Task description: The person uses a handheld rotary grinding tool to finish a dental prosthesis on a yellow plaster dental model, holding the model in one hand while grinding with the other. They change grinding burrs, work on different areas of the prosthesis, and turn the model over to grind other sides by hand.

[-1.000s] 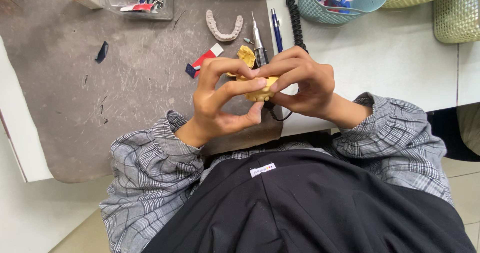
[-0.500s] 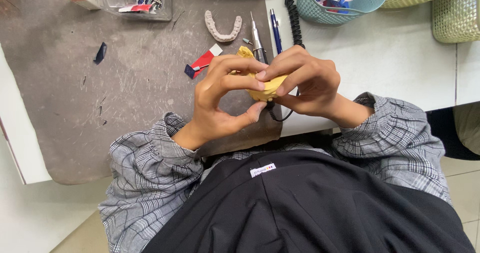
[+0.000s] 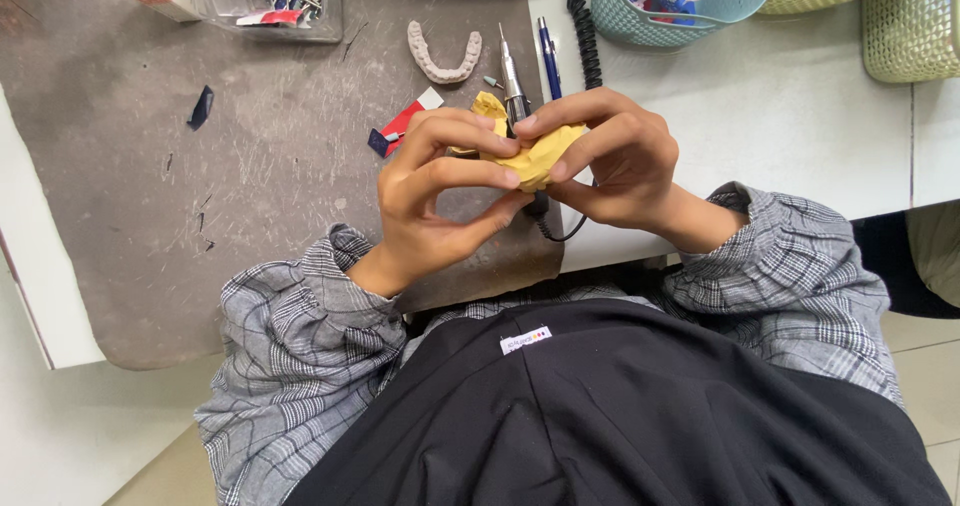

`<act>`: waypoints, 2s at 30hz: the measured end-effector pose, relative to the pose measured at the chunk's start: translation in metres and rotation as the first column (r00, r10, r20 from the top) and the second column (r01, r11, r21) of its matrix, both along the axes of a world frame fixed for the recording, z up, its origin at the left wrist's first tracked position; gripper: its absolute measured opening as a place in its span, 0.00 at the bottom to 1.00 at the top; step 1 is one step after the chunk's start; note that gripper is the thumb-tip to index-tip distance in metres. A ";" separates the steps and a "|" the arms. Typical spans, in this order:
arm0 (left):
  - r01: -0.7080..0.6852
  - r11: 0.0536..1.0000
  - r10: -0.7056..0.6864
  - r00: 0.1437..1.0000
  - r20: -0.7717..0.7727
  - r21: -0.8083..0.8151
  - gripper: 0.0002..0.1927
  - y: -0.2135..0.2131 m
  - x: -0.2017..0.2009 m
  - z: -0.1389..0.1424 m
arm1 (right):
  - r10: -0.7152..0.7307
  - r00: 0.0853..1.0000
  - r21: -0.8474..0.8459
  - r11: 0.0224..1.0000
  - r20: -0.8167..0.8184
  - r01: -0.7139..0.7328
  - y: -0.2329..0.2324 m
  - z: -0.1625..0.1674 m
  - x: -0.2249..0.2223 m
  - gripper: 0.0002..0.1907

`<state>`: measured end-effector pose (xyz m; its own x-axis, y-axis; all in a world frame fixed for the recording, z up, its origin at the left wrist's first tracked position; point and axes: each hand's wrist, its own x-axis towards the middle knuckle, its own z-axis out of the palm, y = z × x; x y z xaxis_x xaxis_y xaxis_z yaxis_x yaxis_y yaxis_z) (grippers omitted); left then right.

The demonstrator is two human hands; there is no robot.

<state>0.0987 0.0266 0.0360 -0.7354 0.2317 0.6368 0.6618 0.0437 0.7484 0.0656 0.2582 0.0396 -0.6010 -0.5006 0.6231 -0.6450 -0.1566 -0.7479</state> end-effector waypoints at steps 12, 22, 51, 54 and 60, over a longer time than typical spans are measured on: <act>-0.051 0.999 0.051 0.998 -0.032 -0.011 0.22 0.001 0.005 0.000 | 0.198 0.926 -0.061 0.980 0.321 -0.188 0.007 0.005 0.007 0.22; 0.073 0.968 -0.152 0.931 0.330 0.242 0.25 0.007 0.003 0.010 | 0.193 0.871 -0.087 0.981 0.451 -0.172 0.012 0.009 0.006 0.35; 0.026 0.988 -0.001 0.987 0.160 -0.150 0.37 -0.002 -0.007 -0.013 | 0.083 0.930 0.121 0.983 0.359 -0.135 0.004 0.013 0.004 0.48; -0.033 0.983 0.060 0.988 0.145 -0.181 0.36 -0.001 -0.005 -0.010 | 0.081 0.936 0.120 0.984 0.343 -0.129 0.005 0.010 0.003 0.48; -0.038 0.998 0.046 0.980 0.192 -0.045 0.34 -0.001 -0.001 -0.008 | -0.013 0.934 0.085 0.996 0.357 -0.018 0.008 0.001 0.003 0.43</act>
<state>0.0978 0.0253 0.0280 -0.8533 0.2206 0.4725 0.5019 0.1018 0.8589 0.0685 0.2659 0.0409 -0.7744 -0.5444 0.3224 -0.3328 -0.0829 -0.9393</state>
